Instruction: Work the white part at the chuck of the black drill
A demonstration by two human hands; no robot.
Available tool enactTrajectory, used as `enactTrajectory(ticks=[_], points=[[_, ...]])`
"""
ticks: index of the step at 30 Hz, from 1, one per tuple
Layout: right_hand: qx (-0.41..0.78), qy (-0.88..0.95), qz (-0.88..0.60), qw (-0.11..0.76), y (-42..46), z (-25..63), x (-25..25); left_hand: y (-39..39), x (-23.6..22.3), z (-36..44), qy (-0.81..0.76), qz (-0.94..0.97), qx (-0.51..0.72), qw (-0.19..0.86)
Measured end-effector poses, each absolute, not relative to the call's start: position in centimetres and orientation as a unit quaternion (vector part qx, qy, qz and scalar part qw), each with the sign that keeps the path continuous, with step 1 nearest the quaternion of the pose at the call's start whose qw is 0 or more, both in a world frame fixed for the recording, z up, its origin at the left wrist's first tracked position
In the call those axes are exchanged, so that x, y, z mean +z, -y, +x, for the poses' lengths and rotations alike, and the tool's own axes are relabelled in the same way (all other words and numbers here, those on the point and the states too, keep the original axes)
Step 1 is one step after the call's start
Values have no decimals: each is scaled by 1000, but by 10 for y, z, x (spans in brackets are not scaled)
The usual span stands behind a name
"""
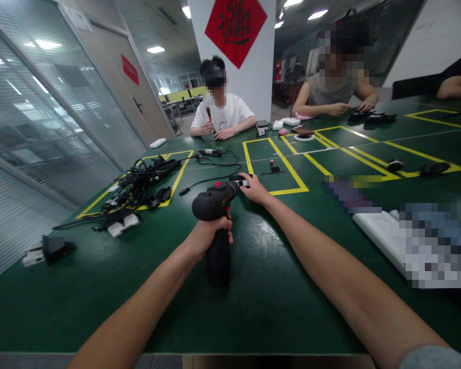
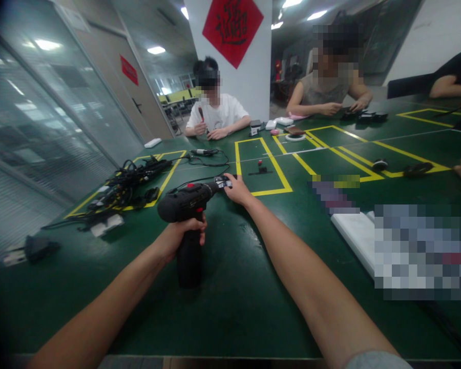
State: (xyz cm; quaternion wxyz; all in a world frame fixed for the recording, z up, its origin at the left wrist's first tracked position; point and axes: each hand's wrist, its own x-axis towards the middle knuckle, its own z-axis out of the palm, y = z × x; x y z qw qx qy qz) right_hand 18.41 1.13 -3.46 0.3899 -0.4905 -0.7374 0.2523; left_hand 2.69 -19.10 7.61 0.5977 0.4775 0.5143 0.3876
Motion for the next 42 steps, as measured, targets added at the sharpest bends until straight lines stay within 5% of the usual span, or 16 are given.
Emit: enactTrajectory(ticks=[42], points=[[252,736,-492,391,-11,183,-34,189,74,26,-511,478,390,598]])
